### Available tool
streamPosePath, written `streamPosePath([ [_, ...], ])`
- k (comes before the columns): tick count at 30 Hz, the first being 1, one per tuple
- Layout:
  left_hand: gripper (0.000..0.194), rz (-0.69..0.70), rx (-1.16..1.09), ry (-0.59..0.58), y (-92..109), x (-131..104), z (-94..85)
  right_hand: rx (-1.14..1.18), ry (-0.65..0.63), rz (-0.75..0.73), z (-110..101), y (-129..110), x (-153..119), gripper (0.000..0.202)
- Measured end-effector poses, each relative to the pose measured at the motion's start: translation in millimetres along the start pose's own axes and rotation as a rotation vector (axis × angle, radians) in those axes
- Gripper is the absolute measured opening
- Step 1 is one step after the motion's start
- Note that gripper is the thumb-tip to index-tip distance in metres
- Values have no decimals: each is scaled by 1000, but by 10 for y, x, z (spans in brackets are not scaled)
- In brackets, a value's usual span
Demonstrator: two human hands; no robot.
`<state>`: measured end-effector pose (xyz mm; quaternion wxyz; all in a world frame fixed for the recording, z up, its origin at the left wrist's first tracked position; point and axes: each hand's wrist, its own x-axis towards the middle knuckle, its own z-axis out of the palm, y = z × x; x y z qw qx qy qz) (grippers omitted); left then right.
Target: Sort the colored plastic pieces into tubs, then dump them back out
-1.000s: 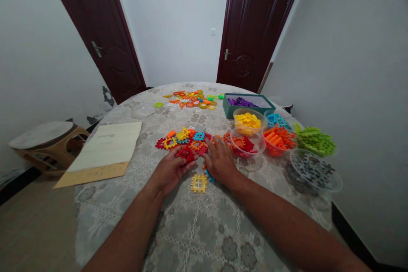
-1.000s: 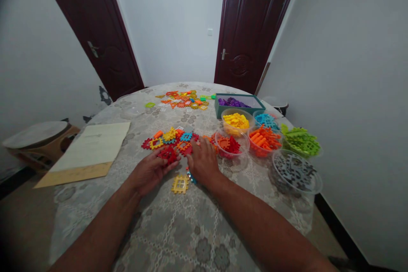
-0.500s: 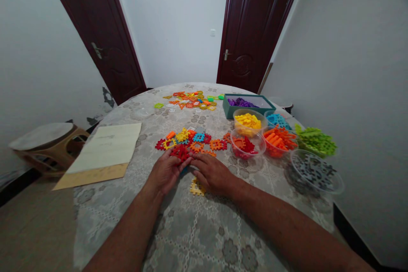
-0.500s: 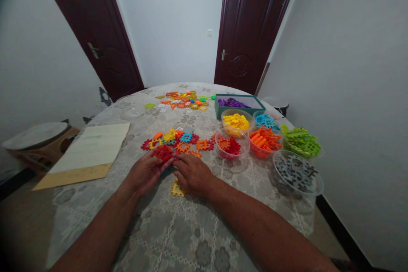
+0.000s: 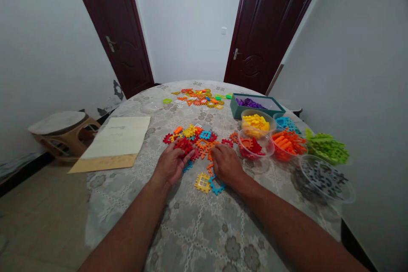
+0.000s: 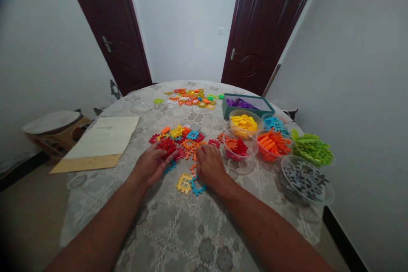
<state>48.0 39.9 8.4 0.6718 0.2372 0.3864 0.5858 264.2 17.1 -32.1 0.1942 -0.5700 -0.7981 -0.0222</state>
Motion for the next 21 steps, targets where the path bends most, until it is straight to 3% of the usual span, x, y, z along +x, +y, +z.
streamPosePath([
  [4,45,7,-2,-13,7,-14,4,163,6,-231,-4,-71,-12,36],
  [6,44,11,-5,-20,6,-15,2,193,35,-257,0,-57,-12,39],
  [9,45,7,-11,-22,5,-10,-1,37,91,-75,-15,16,4,43],
  [12,45,-3,-15,-11,9,-7,3,-193,-3,112,-61,93,48,42],
  [16,42,-14,-15,-5,16,-9,4,-293,-168,181,-133,110,108,30],
  [21,40,-15,-6,-33,13,-12,-13,-285,-195,242,-184,38,89,26],
])
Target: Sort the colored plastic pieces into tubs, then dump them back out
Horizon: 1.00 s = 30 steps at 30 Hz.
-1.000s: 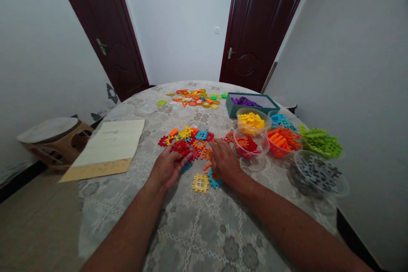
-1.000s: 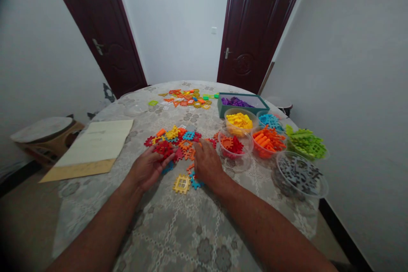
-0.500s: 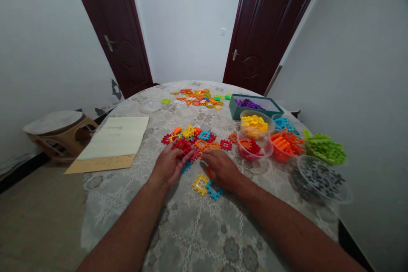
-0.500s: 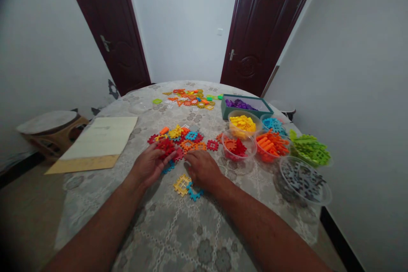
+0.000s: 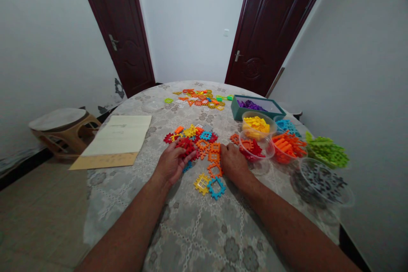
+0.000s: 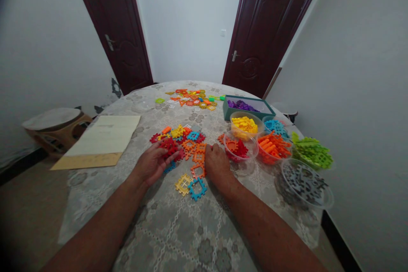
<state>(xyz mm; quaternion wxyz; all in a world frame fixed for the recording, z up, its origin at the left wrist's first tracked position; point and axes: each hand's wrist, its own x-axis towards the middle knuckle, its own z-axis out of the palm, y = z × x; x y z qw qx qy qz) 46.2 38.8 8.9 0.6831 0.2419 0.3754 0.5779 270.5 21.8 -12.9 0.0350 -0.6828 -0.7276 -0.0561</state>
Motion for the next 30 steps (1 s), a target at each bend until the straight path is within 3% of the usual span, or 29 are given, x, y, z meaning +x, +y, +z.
streamPosePath([
  [10,48,-3,22,-27,10,-13,14,29,35,5,-83,-36,-93,25],
  [15,51,-29,43,-27,9,-25,15,25,-11,36,-84,-27,-99,28],
  [19,44,-39,48,-52,-9,-16,5,86,86,63,-95,2,-100,34],
  [21,40,-38,51,-55,-15,-17,11,187,214,2,-110,-2,-114,37],
  [25,36,-78,43,-105,-10,-61,52,468,444,-300,-100,-89,-162,44],
  [30,45,-112,77,-227,-58,-149,103,591,420,-456,9,-240,-183,51],
])
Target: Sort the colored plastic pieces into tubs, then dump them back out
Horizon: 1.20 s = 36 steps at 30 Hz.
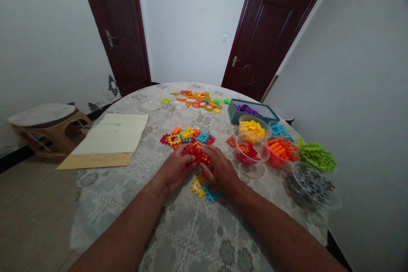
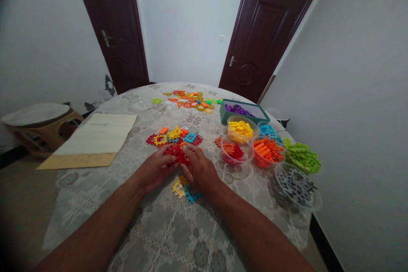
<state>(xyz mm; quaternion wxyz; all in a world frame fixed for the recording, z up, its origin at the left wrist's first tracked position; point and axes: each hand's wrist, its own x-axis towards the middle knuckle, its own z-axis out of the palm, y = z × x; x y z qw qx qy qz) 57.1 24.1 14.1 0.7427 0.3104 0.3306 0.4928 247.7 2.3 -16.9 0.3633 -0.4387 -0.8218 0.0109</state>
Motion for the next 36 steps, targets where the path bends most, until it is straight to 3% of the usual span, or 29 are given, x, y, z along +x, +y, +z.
streamPosePath([
  [4,57,27,39,-18,-79,7,7,79,-63,-69,51,-1,-19,56],
  [8,52,42,18,53,-56,30,-21,-55,-22,9,54,70,29,54],
  [14,52,85,-80,201,77,31,-58,-489,-186,393,120,362,457,54],
  [17,51,96,-92,243,99,39,-69,-572,-272,633,134,468,712,59],
  [19,53,88,-92,248,100,44,-74,-571,-308,717,149,466,799,59],
  [22,55,91,-91,242,98,48,-78,-554,-319,697,195,336,766,54],
  [26,51,108,-94,219,107,51,-81,-476,-304,469,218,63,551,47],
  [29,49,123,-103,232,111,57,-85,-493,-316,344,149,-2,457,45],
  [33,45,120,-112,263,109,59,-88,-654,-393,464,54,199,512,53],
  [36,41,109,-117,252,108,57,-90,-693,-435,569,59,374,572,45],
])
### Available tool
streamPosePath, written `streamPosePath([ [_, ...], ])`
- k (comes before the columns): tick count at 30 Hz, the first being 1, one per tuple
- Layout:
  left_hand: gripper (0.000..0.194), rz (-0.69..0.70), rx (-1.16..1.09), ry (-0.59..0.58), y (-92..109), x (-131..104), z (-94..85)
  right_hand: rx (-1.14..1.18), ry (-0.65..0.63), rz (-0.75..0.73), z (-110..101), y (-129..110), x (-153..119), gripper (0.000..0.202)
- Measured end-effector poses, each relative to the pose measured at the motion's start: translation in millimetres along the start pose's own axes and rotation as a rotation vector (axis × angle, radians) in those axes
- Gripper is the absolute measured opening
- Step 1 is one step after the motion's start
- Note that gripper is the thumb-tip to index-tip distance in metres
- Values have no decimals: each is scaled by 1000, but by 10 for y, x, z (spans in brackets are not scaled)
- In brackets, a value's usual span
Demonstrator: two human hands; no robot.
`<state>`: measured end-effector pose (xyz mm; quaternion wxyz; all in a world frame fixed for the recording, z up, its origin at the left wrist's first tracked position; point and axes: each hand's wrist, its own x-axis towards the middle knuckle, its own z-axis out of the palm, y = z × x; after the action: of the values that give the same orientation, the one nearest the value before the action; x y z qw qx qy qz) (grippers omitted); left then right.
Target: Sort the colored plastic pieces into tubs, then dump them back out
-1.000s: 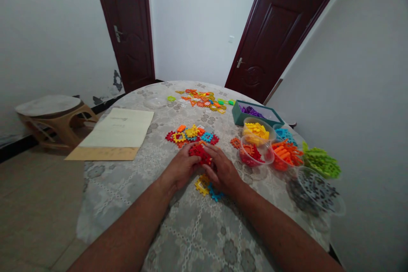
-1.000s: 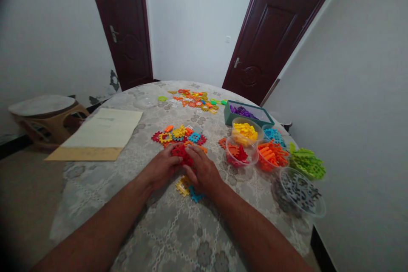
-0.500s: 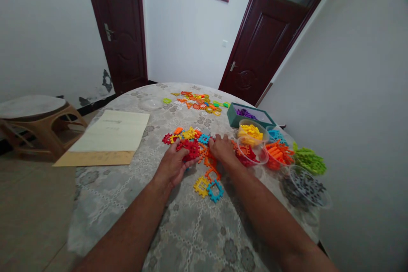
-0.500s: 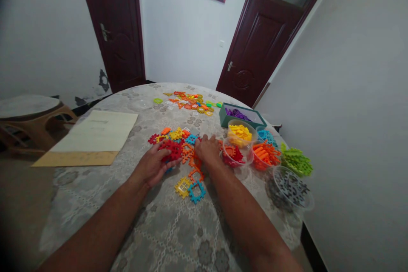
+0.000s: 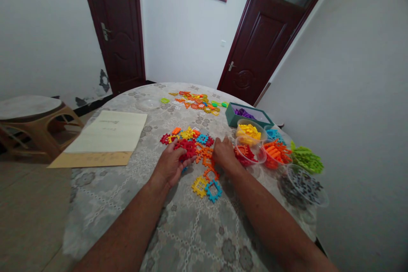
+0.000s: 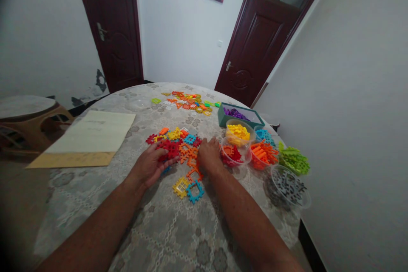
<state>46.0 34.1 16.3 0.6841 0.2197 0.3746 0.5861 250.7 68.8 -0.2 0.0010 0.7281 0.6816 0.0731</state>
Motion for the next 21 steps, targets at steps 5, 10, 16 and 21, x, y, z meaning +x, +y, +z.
streamPosePath([
  [5,49,-4,0,-6,-11,18,-7,16,-42,-21,37,0,-8,34],
  [10,48,6,24,1,-25,31,-10,51,-61,-111,-24,17,-147,40],
  [16,44,4,34,-16,-17,6,9,60,-87,-168,-32,110,-280,30],
  [21,42,-19,75,-38,-30,1,9,126,-57,-140,-17,181,-417,27],
])
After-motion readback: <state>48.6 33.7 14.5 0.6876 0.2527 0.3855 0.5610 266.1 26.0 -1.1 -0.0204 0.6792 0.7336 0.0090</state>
